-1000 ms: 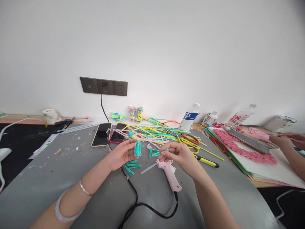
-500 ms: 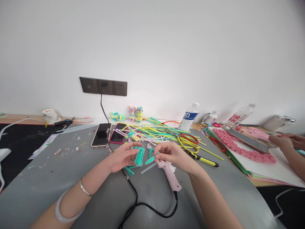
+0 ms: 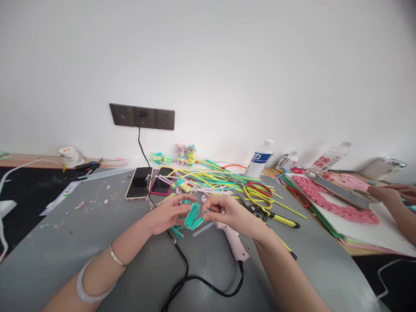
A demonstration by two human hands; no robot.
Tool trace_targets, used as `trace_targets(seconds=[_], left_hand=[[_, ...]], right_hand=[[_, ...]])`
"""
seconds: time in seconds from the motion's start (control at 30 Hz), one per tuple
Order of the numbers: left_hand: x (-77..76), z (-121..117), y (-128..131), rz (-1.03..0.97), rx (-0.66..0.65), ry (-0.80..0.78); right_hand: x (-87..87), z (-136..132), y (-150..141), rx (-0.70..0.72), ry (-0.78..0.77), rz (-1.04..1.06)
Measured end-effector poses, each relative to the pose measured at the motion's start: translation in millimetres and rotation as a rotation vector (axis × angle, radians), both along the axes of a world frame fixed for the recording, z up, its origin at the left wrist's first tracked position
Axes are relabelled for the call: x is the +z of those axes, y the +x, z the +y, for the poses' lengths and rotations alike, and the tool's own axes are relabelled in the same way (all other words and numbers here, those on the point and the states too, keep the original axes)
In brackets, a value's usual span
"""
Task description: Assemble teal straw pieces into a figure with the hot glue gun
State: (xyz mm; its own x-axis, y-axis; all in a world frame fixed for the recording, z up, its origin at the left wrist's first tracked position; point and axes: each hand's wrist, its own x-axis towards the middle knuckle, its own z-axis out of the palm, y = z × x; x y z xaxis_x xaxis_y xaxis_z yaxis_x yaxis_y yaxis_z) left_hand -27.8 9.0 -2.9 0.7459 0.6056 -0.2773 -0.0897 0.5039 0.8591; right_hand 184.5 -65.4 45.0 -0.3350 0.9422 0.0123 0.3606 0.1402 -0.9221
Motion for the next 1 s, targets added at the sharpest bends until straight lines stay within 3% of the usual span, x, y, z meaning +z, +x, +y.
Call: trace_targets(seconds=[0.27, 0.8, 1.0], left_hand=[[0.8, -1.8, 0.8, 0.025, -0.015, 0.029], [-1.3, -3.0, 1.4, 0.006, -0.009, 0.049], [-0.7, -3.5, 2.3, -0.014, -0.023, 0.052]], right_hand=[[0.2, 0.0, -3.3, -0.079, 0.049, -0.081], [-4.2, 0.3, -7.2, -0.099, 0.029, -0.106], [-4.8, -1.2, -8.1, -0.132, 0.1, -0.132]])
